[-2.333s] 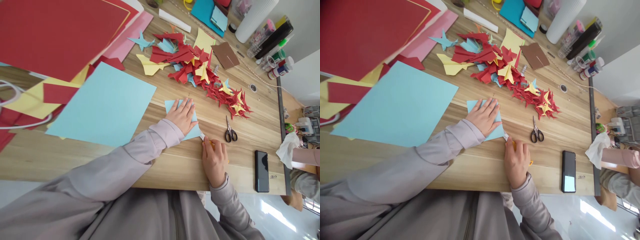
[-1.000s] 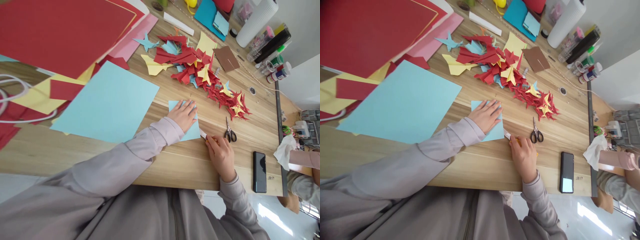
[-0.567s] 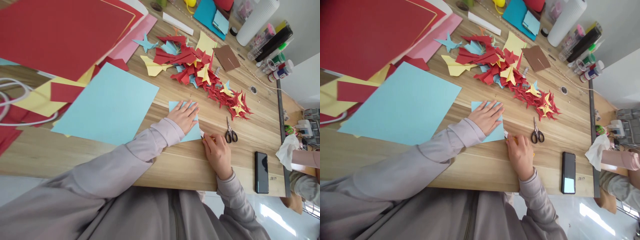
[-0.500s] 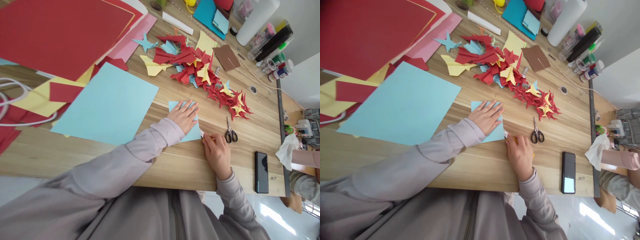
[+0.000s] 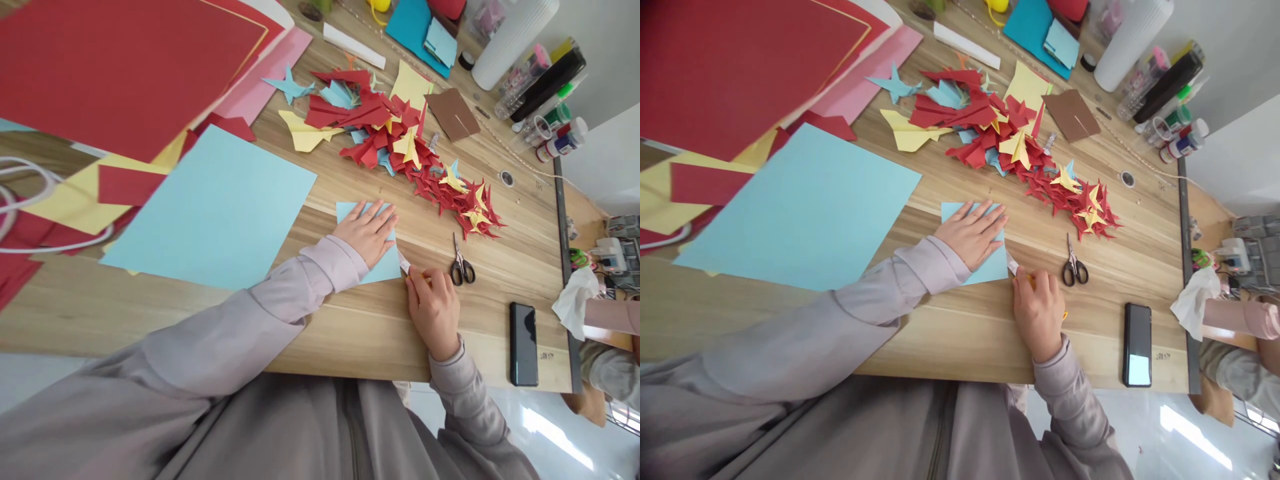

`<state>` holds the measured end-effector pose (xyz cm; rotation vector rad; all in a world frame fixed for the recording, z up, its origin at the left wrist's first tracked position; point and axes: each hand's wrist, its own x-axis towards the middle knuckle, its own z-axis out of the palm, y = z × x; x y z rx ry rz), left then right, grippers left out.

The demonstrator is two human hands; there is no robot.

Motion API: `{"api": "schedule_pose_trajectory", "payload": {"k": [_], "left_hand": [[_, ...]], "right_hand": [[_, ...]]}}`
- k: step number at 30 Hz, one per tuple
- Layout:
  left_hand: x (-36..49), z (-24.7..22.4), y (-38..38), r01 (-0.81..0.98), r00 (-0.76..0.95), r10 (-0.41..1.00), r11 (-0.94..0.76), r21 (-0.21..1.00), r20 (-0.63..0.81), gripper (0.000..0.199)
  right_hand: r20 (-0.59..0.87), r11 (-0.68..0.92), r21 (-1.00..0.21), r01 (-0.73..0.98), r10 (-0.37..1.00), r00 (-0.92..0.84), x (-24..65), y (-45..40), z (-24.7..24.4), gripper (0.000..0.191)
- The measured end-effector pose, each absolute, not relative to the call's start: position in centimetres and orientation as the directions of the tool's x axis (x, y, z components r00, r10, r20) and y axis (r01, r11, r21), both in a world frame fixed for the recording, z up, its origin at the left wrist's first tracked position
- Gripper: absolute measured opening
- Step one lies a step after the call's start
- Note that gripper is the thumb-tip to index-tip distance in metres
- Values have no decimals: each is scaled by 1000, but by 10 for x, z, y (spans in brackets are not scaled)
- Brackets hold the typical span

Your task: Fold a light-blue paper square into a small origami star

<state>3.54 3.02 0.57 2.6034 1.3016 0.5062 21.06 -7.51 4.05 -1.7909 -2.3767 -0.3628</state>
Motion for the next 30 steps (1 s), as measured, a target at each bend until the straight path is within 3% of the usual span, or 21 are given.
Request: {"api": "schedule_pose_trajectory", "payload": {"k": [10,18,30], "left_hand": [[35,7,30,721,550,795,-606,336,256,52],[31,25,21,629,623,726,-686,366,292,76],[20,22,33,540,745,628,-767,347,227,37]], "right_hand": [[303,204,122,971,924,-232,219,-76,34,25],[351,149,24,988,925,-148,223,-77,26,28],[395,150,-13,989,909,-132,225,-78,23,27]]}}
